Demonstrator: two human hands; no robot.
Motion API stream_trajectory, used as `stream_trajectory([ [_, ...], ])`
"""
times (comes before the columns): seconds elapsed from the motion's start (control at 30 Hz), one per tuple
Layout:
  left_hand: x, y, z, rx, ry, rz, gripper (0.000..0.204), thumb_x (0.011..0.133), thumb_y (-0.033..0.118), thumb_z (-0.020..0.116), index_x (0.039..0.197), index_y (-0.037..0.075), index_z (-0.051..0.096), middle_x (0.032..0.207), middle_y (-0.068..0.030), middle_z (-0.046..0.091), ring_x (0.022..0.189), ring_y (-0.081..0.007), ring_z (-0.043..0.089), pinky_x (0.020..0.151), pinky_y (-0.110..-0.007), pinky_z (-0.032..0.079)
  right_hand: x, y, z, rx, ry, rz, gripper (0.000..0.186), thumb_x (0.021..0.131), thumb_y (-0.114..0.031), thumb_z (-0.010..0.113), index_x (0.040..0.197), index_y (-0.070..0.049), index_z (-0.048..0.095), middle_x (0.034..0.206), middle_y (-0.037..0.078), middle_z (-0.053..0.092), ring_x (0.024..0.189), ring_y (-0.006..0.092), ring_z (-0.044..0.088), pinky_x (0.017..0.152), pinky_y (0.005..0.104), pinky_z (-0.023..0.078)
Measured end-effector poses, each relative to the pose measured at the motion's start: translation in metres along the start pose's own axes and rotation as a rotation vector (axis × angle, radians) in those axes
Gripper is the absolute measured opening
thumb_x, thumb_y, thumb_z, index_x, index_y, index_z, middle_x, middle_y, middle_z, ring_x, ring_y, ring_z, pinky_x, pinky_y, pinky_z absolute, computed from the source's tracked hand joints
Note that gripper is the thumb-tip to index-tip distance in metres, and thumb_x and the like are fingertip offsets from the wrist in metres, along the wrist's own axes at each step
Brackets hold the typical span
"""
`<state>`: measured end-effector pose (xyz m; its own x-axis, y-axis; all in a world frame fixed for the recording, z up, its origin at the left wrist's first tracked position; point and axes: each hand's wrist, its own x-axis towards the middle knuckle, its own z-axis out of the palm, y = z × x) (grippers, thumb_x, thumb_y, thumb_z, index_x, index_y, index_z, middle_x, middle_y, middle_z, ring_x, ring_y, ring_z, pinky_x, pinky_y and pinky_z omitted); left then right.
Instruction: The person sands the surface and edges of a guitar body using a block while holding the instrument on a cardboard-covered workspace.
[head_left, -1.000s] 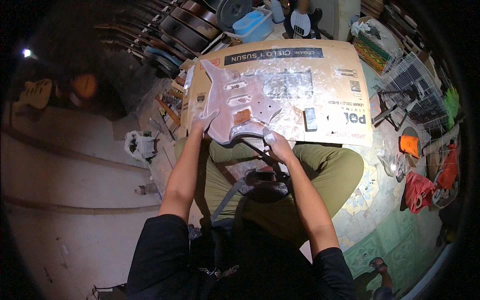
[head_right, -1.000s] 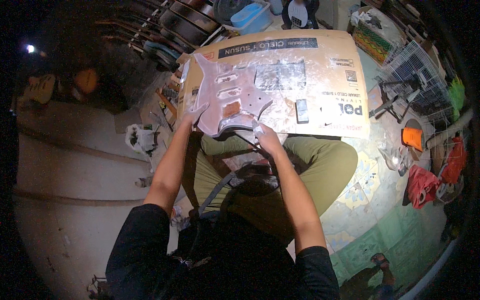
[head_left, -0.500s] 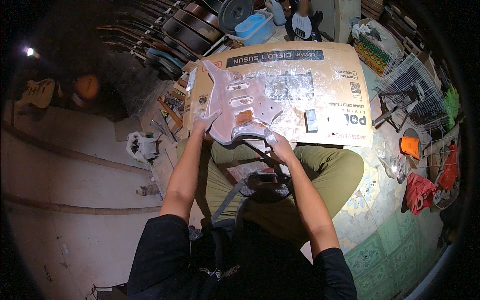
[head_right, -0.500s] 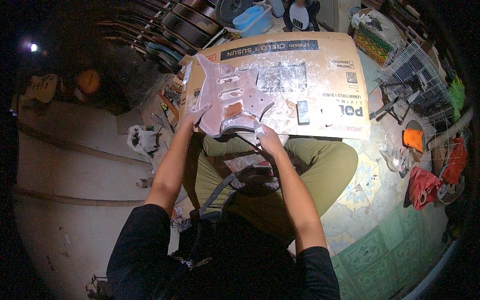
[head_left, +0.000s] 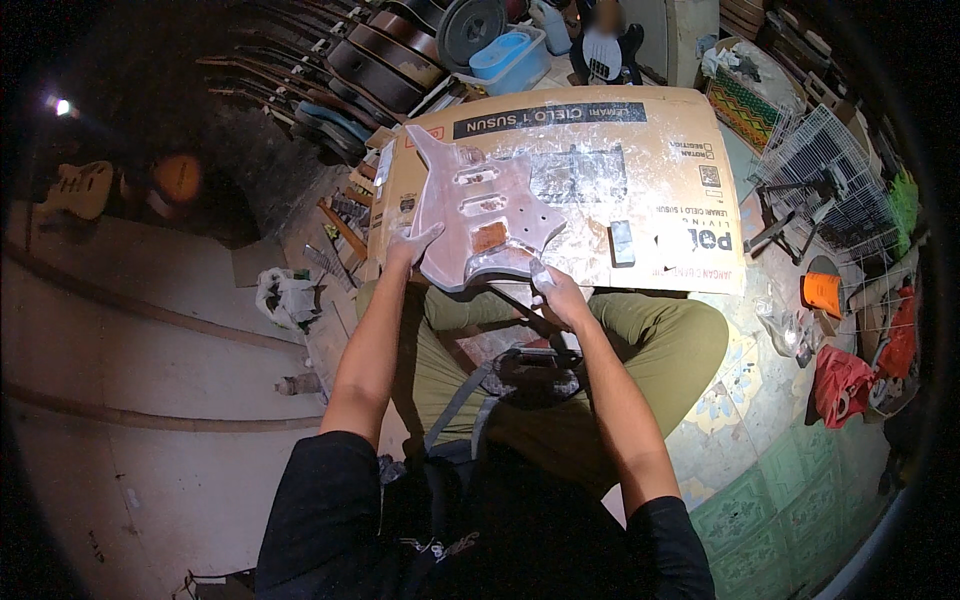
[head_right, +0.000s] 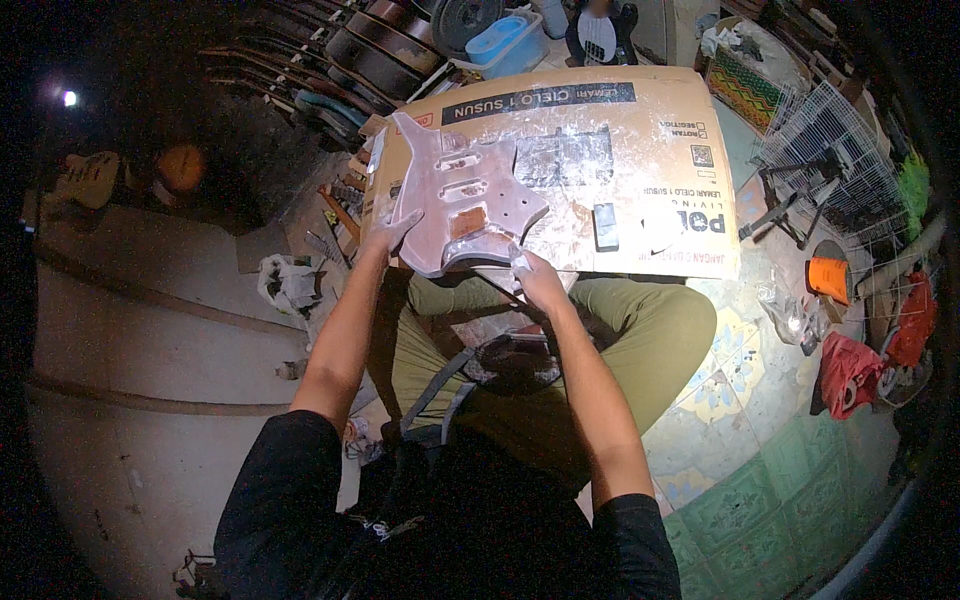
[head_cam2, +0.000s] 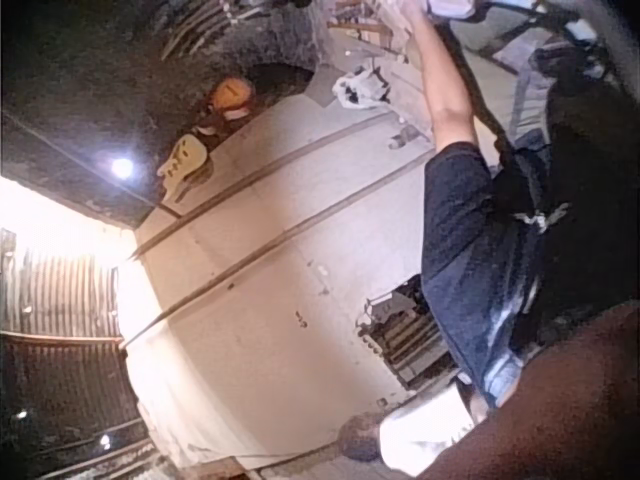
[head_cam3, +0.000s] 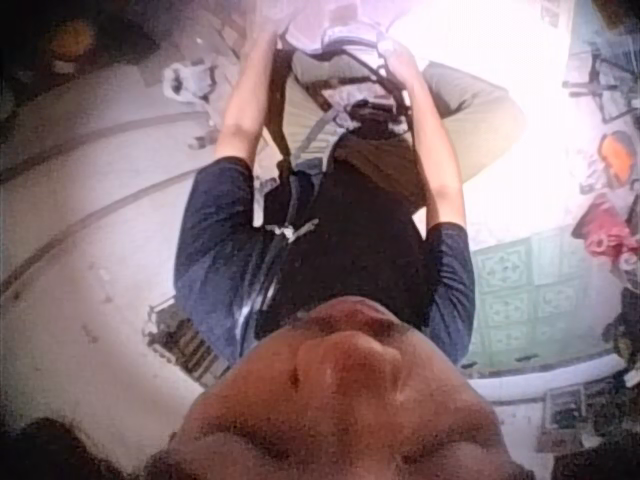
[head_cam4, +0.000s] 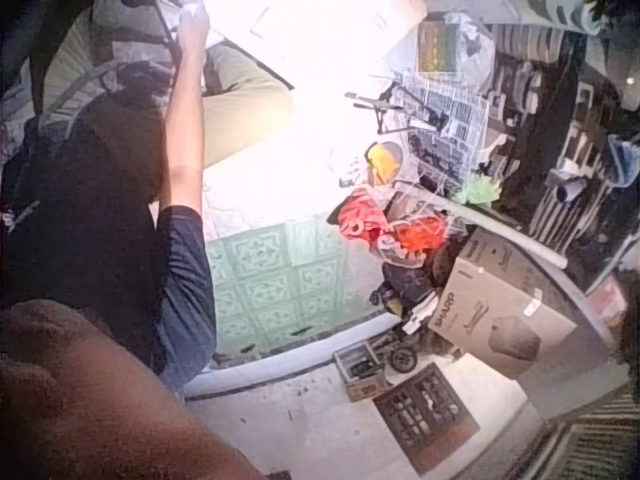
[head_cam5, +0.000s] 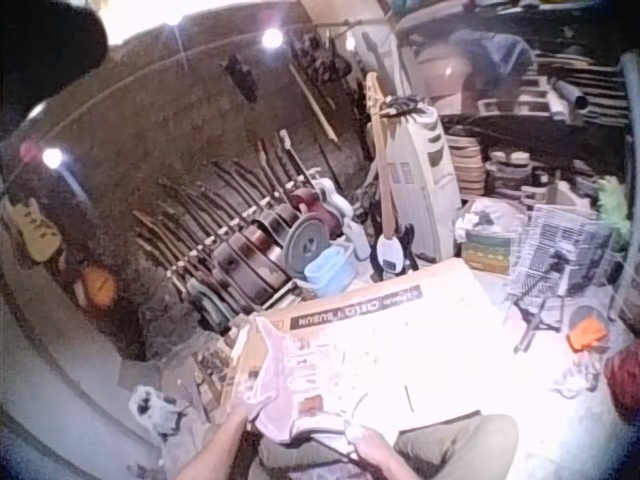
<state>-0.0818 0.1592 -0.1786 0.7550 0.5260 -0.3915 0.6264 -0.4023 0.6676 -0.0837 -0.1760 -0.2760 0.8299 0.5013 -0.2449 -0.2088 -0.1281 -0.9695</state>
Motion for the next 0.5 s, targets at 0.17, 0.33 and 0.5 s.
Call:
stream_trajectory([
  [0.17,0.013,-0.019,-0.008,0.003,0.021,0.131,0.058,0.081,0.034,0.080,0.125,0.001,0.062,0.115,-0.0112,0.067,0.103,-0.0217,0.064,0.089,-0.034,0.051,0.003,0.004,0.007,0.017,0.002,-0.041,0.047,0.088,-0.015,0.056,0.132,-0.001,0.055,0.106,0.015,0.068,0.097,0.0242,0.062,0.091,0.0345,0.046],
  [0.33,-0.002,-0.011,0.007,0.016,0.094,0.180,0.072,0.067,0.050,0.086,0.108,-0.007,0.069,0.099,-0.0178,0.072,0.085,-0.0248,0.071,0.074,-0.036,0.055,-0.002,0.002,-0.003,0.012,0.013,0.009,0.043,0.088,-0.014,0.056,0.129,0.000,0.057,0.104,0.014,0.068,0.095,0.0235,0.062,0.089,0.0344,0.046],
  [0.5,0.005,-0.044,0.012,-0.125,0.109,0.024,0.076,0.068,0.048,0.086,0.113,-0.009,0.065,0.106,-0.0201,0.069,0.090,-0.0256,0.069,0.077,-0.036,0.055,0.006,0.012,-0.003,0.190,0.017,0.022,0.036,0.090,-0.010,0.055,0.124,0.000,0.060,0.101,0.010,0.068,0.090,0.0165,0.060,0.085,0.0310,0.047],
])
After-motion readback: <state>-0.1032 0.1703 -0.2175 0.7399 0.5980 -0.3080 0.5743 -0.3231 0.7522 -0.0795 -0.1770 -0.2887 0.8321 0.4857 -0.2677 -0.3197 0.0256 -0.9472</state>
